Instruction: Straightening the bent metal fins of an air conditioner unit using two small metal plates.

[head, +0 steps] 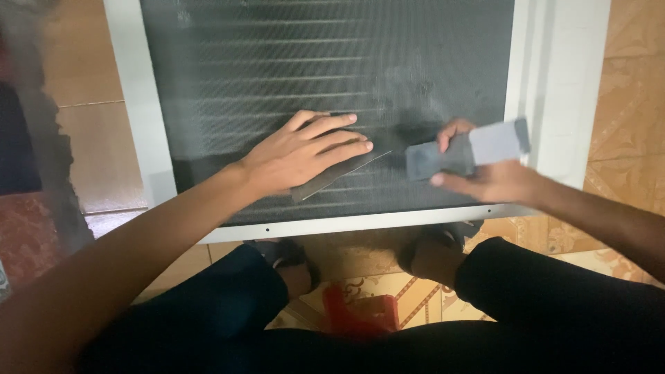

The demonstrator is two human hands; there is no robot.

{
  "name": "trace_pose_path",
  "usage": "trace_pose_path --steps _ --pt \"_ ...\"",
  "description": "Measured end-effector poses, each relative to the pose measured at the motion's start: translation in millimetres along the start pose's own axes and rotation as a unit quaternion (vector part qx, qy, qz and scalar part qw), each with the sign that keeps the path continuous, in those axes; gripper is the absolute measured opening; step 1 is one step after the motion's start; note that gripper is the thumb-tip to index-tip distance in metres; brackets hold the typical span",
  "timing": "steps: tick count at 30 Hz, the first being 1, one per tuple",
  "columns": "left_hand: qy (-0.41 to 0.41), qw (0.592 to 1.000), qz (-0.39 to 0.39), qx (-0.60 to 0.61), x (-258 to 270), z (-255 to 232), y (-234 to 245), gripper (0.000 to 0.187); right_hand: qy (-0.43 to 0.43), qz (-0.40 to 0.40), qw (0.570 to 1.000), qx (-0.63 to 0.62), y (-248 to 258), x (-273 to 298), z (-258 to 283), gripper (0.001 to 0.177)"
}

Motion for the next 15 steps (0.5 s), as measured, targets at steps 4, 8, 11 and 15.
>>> trace_pose_path --steps 4,8,11,15 --pt "-0.021 0.997 -0.007 -0.078 -1.1 -7.1 12.9 0.046 -0.21 0.032 0.958 -0.191 25.3 11.4 -56.8 0.029" --pt "-0.015 0.999 0.026 -0.011 0.1 -2.3 3.0 0.058 -0.181 0.018 0.945 -0.274 45.4 9.8 -48.5 0.06" --pt "-0.023 0.998 0.035 -0.044 -0.7 -5.0 1.7 0.059 -0.168 0.015 0.951 -0.259 59.9 10.5 -53.7 0.05" --pt "-0.007 0.997 0.072 -0.008 -0.1 -0.7 -8.4 0.082 -0.148 -0.02 0.961 -0.235 70.0 17.4 -54.5 0.037"
Point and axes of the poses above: each hand's wrist, its own x-axis away from the middle knuckle, its own y-axis out of the back of the hand, z = x × y, the point moved 10 cm from there along -x, towards the middle knuckle, and after that the axes turned 6 degrees about z, right-handed, at the moved point
